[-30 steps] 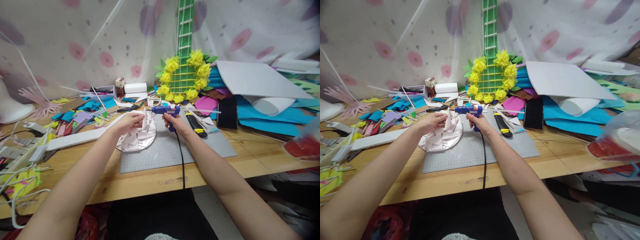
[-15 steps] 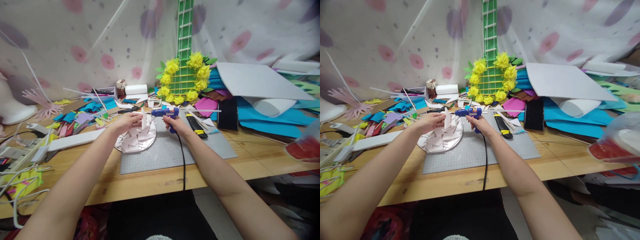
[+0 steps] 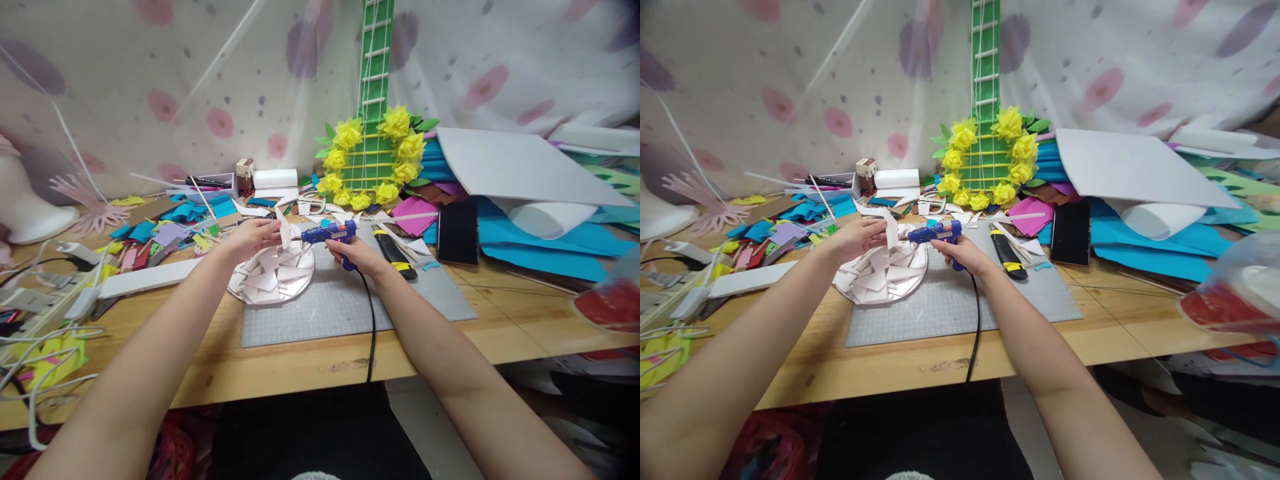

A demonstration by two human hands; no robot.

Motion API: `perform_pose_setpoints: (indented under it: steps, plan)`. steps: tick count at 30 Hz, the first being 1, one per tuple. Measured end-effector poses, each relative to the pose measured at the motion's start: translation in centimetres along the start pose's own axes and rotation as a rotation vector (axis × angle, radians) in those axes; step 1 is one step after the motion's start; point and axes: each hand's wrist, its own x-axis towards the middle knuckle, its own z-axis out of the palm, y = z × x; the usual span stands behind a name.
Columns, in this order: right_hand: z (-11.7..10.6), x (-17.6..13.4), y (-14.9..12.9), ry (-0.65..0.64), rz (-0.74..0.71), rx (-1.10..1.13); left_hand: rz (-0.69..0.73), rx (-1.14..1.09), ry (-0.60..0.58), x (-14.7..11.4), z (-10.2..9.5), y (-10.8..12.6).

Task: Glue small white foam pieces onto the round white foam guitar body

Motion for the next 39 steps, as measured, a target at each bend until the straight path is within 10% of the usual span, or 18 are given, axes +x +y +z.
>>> perform_pose_setpoints:
  steps: [39]
  plan:
    - [0.4, 0.5, 0.0, 0.111, -0.042, 0.101, -0.059, 0.061, -0.121, 0.1, 0.4, -1.2]
